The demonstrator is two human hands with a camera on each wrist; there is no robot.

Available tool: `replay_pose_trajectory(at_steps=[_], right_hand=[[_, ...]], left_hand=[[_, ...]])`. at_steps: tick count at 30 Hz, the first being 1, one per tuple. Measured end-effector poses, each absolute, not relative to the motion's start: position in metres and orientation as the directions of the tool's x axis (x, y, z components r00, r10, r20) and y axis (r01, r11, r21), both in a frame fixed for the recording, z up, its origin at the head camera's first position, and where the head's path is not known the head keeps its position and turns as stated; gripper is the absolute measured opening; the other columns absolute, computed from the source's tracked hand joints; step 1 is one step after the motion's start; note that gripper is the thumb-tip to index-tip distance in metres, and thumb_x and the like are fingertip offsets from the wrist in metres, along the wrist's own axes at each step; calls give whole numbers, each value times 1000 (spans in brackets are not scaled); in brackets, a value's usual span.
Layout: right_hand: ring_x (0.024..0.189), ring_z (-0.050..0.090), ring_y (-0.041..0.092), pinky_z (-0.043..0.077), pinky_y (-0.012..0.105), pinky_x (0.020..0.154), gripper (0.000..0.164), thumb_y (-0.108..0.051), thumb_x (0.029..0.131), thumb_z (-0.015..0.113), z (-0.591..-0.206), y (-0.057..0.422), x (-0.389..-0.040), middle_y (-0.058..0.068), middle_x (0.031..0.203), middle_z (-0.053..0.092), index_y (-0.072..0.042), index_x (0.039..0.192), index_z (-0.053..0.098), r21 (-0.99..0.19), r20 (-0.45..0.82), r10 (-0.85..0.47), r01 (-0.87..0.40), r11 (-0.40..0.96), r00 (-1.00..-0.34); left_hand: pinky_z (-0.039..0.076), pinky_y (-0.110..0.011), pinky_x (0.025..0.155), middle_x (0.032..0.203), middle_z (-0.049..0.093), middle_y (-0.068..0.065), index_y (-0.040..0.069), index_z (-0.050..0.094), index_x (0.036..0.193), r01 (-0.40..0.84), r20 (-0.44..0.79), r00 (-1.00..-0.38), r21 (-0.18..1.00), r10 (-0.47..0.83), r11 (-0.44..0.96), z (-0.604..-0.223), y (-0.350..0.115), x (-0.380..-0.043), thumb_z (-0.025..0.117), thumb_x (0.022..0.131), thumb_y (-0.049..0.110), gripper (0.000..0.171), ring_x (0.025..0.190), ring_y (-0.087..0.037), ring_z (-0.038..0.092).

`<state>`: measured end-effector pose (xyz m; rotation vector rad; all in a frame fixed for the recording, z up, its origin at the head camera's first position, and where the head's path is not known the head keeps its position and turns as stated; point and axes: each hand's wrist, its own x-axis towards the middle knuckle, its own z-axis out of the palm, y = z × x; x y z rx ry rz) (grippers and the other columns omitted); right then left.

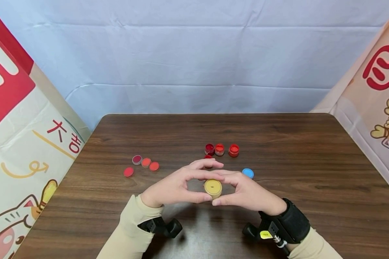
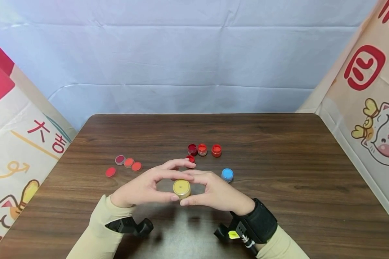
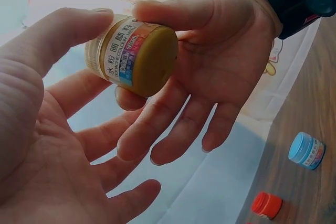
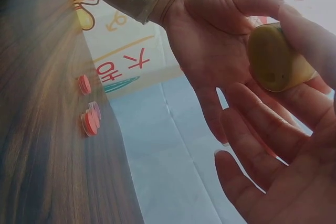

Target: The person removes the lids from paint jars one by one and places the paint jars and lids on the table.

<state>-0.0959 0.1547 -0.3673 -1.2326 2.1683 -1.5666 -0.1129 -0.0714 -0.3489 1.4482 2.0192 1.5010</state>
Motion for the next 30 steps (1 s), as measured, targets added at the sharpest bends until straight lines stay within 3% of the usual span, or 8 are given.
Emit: replay_pose_trajectory(at_steps=[10, 17, 30], right_hand=[[119, 49, 19, 43, 34, 95, 48, -10, 80, 73, -368, 153, -97, 6, 128, 55, -10, 126, 59, -843, 329, -722, -534, 67, -609], [120, 48, 17, 43, 34, 94, 40, -11, 82, 71, -371, 155, -98, 5, 127, 56, -10, 121, 62, -860, 280, -711, -497, 112, -645], [119, 49, 18, 44, 33, 92, 47, -13, 82, 72, -374, 154, -100, 4, 128, 55, -8, 127, 58, -850, 279, -708, -510, 133, -649]], left_hand=[[44, -33, 92, 138, 40, -3, 8, 62, 115, 547, 329, -513, 837, 793, 7, -350, -71, -112, 71, 83, 12, 33, 126, -21, 39], [41, -34, 96, 141, 38, -2, 7, 58, 125, 568, 337, -496, 823, 800, 6, -350, -71, -114, 69, 85, 12, 41, 128, -19, 36], [44, -35, 93, 137, 40, 0, 13, 63, 108, 543, 320, -548, 839, 773, 38, -352, -70, -114, 71, 83, 16, 26, 128, -19, 36]])
